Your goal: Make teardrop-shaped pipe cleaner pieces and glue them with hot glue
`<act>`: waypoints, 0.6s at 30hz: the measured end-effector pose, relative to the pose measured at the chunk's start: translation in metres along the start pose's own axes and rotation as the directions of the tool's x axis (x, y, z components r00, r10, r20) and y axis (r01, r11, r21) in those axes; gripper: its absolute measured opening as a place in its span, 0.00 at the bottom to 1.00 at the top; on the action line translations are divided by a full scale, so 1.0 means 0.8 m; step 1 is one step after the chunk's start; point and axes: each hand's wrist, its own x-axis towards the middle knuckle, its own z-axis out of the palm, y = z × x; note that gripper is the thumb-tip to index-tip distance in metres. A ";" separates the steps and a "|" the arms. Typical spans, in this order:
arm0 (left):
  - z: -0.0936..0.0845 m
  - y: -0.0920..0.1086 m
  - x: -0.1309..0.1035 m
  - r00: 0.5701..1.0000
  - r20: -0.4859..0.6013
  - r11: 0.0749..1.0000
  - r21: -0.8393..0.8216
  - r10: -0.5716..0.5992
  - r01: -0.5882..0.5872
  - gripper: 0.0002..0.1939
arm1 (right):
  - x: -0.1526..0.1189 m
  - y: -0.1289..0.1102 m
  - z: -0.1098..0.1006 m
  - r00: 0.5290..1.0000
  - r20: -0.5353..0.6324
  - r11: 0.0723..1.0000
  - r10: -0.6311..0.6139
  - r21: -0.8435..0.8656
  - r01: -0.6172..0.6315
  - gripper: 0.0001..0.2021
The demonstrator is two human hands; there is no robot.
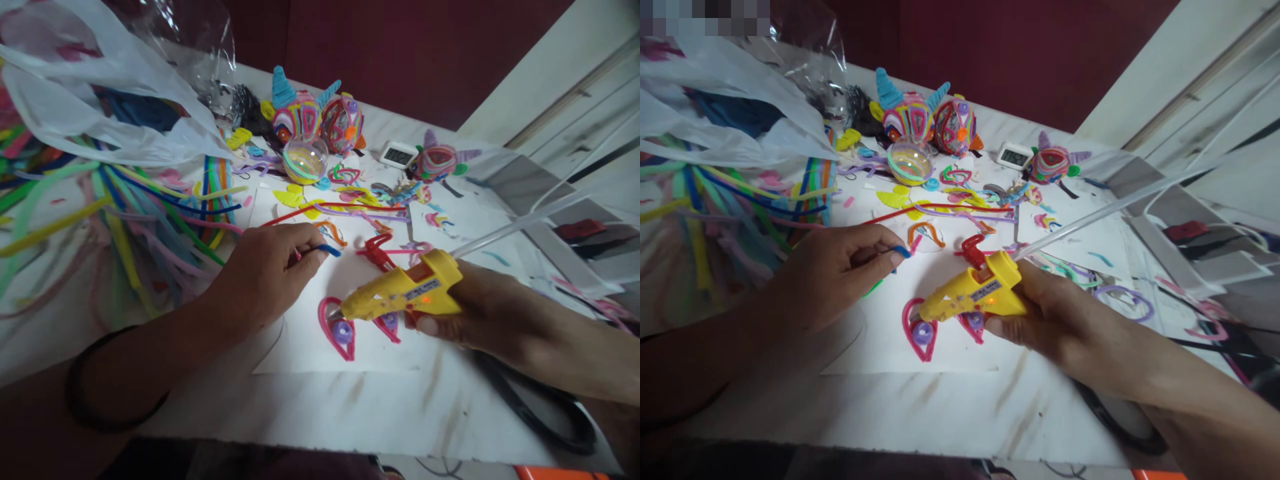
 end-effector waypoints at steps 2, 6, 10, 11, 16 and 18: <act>0.000 0.000 0.000 1.000 -0.003 1.000 0.003 0.005 -0.005 0.09 | -0.001 0.002 -0.001 1.000 0.007 0.999 -0.023 -0.025 0.023 0.13; 0.000 -0.001 -0.001 1.000 0.006 0.999 0.027 0.020 -0.020 0.09 | -0.002 0.006 -0.002 0.999 0.020 0.998 -0.027 -0.058 0.028 0.16; 0.000 -0.001 0.000 1.000 0.017 0.999 0.040 0.004 -0.005 0.09 | -0.001 0.006 -0.004 0.999 0.044 0.998 -0.018 -0.064 0.020 0.16; 0.000 -0.001 0.000 1.000 0.019 0.999 0.040 0.002 -0.003 0.09 | 0.000 0.005 -0.004 0.999 0.050 0.998 -0.021 -0.065 0.024 0.16; -0.001 0.000 -0.001 1.000 0.016 0.999 0.047 0.007 -0.007 0.09 | 0.001 0.000 -0.006 1.000 0.011 0.992 -0.024 -0.122 0.025 0.15; -0.001 0.000 -0.001 1.000 0.007 0.998 0.051 0.021 -0.021 0.09 | 0.002 -0.002 -0.007 1.000 0.016 0.987 -0.023 -0.158 0.025 0.15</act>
